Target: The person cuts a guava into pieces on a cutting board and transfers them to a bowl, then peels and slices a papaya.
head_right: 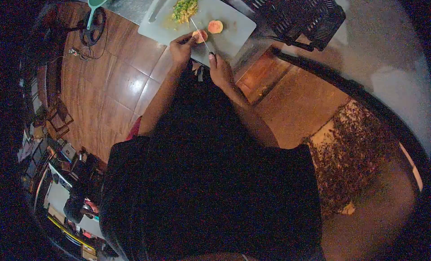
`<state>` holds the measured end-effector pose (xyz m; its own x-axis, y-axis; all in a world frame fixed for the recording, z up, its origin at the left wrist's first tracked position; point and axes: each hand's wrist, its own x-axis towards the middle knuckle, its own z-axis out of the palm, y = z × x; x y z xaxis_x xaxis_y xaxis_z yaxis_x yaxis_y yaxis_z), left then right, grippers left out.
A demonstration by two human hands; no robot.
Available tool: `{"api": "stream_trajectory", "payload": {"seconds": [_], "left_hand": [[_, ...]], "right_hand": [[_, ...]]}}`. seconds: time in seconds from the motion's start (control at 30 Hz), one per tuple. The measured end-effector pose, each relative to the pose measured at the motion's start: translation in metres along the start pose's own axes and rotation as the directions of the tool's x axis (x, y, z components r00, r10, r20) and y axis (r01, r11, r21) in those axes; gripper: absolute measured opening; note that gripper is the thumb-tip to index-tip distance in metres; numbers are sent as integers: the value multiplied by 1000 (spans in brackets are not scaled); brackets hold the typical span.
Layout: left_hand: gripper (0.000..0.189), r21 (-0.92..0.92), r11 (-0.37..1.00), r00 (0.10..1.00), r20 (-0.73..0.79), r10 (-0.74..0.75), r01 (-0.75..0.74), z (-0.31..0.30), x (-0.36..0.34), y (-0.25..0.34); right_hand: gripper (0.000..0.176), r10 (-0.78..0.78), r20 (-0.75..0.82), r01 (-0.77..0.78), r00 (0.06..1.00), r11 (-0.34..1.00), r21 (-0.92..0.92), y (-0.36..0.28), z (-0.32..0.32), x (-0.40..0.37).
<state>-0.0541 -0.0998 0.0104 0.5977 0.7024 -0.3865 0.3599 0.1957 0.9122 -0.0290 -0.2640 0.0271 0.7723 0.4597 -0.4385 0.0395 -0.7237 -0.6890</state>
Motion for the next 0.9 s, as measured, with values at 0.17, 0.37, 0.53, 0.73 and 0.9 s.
{"api": "stream_trajectory", "payload": {"seconds": [0.17, 0.37, 0.53, 0.73, 0.9], "left_hand": [[24, -105, 994, 999, 43, 15, -11, 0, -6, 13], [27, -89, 996, 999, 49, -7, 12, 1, -1, 3], [29, -12, 999, 999, -22, 30, -31, 3, 7, -6], [26, -88, 996, 1000, 15, 4, -2, 3, -4, 2], [25, -67, 998, 1000, 14, -5, 6, 5, 1, -5]], "right_hand": [[43, -30, -12, 30, 999, 999, -37, -16, -9, -4], [43, -18, 4, 18, 1000, 998, -60, -7, -3, -3], [41, -21, -79, 13, 997, 995, -103, -6, 11, 0], [41, -16, -119, -1, 993, 989, -145, -16, 9, -16], [39, 20, -90, -35, 996, 985, -170, -20, 5, -12]]}}
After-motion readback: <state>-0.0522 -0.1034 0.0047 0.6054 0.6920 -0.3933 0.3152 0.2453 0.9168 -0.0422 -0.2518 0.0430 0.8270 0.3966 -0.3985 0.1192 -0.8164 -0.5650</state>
